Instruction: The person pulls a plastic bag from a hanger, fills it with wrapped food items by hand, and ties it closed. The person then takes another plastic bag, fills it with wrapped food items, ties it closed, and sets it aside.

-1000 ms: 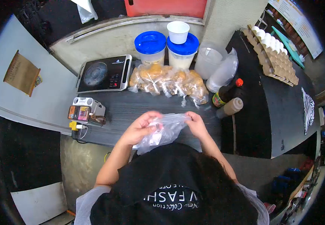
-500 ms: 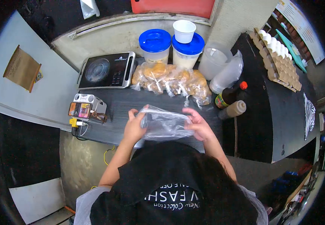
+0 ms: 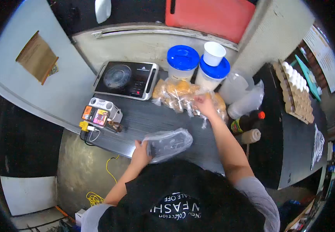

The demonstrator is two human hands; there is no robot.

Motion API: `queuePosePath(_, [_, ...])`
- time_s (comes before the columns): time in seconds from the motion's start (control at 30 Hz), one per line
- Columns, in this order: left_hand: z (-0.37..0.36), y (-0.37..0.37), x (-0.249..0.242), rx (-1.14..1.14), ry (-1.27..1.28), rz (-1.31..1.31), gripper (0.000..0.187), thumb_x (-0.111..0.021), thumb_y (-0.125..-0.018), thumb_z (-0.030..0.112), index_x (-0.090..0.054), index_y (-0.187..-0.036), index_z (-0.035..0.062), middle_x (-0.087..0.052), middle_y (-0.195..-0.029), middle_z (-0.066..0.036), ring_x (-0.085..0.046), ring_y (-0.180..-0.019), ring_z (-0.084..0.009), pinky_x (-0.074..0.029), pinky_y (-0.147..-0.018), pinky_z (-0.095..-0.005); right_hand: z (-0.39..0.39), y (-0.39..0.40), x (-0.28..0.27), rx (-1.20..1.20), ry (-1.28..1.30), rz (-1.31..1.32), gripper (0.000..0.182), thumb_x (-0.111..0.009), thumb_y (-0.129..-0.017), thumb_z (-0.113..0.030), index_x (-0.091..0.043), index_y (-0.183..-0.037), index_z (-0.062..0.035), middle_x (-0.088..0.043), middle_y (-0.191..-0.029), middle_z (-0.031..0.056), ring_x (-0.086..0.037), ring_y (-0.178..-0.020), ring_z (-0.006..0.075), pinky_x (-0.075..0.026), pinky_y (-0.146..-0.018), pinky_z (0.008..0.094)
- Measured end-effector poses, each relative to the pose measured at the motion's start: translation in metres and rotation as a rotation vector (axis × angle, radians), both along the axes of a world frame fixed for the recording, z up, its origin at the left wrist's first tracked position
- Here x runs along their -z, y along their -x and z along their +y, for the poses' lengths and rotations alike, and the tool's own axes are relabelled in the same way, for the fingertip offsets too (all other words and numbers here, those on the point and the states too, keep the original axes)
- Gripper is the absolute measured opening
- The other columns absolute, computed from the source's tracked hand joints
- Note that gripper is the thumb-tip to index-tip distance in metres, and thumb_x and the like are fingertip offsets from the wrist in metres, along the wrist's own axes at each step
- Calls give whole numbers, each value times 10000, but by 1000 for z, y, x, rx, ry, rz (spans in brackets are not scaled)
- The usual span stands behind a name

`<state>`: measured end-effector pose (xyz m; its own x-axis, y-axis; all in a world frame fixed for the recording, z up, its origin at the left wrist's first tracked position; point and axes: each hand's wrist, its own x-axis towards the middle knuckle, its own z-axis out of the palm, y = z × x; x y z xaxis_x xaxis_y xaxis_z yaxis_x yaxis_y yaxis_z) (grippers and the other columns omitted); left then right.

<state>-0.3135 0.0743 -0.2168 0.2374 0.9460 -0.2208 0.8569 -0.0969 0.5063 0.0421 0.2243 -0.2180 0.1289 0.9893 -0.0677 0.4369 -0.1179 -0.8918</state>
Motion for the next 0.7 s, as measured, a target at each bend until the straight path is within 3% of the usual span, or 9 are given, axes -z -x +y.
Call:
queuePosePath(0.1, [-13, 19, 1, -71, 50, -11, 738, -774, -640, 103, -420, -1286, 66, -370, -1286, -274, -584, -989, -472, -507, -849, -490, 40, 17, -21, 58, 87, -516, 364, -639, -790, -370, -699, -1015, -90, -709, -981, 121, -676, -851, 329, -509, -786, 402])
queuePosePath(0.13, [-18, 25, 0, -98, 79, -20, 722, -776, -641, 109, -430, -1273, 58, -371, -1283, -274, -584, -989, -471, -506, -850, -491, 53, 22, -22, 91, 143, -469, 570, -615, -778, -539, -683, -1049, -41, -683, -1066, 169, -662, -953, 330, -501, -829, 403])
queuePosePath(0.27, [-32, 45, 9, -193, 110, -89, 604, -779, -634, 113, -513, -1175, 89, -390, -1265, -266, -587, -980, -470, -507, -851, -489, 77, 48, -32, 146, 323, -669, 751, -665, -698, -668, -685, -1071, -17, -648, -1133, 212, -625, -1064, 327, -478, -900, 400])
queuePosePath(0.4, [-42, 61, 11, -213, 85, -151, 488, -778, -634, 121, -561, -1071, 113, -412, -1250, -259, -583, -987, -469, -506, -853, -481, 85, 59, -24, 218, 359, -669, 836, -702, -652, -671, -650, -1089, 41, -657, -1099, 225, -616, -1073, 341, -478, -903, 404])
queuePosePath(0.6, [-41, 71, 11, -251, 136, -190, 448, -792, -648, 146, -561, -1029, 105, -410, -1275, -259, -575, -1011, -466, -496, -876, -469, 83, 62, -16, 330, 193, -724, 811, -730, -613, -674, -668, -1035, 16, -656, -1111, 211, -619, -1076, 331, -492, -884, 416])
queuePosePath(0.7, [-39, 75, 15, -250, 142, -213, 446, -799, -654, 158, -572, -1035, 109, -405, -1293, -259, -567, -1032, -466, -489, -891, -464, 85, 68, -24, 357, 269, -723, 848, -737, -605, -672, -644, -1099, 10, -636, -1165, 201, -611, -1092, 327, -493, -890, 421])
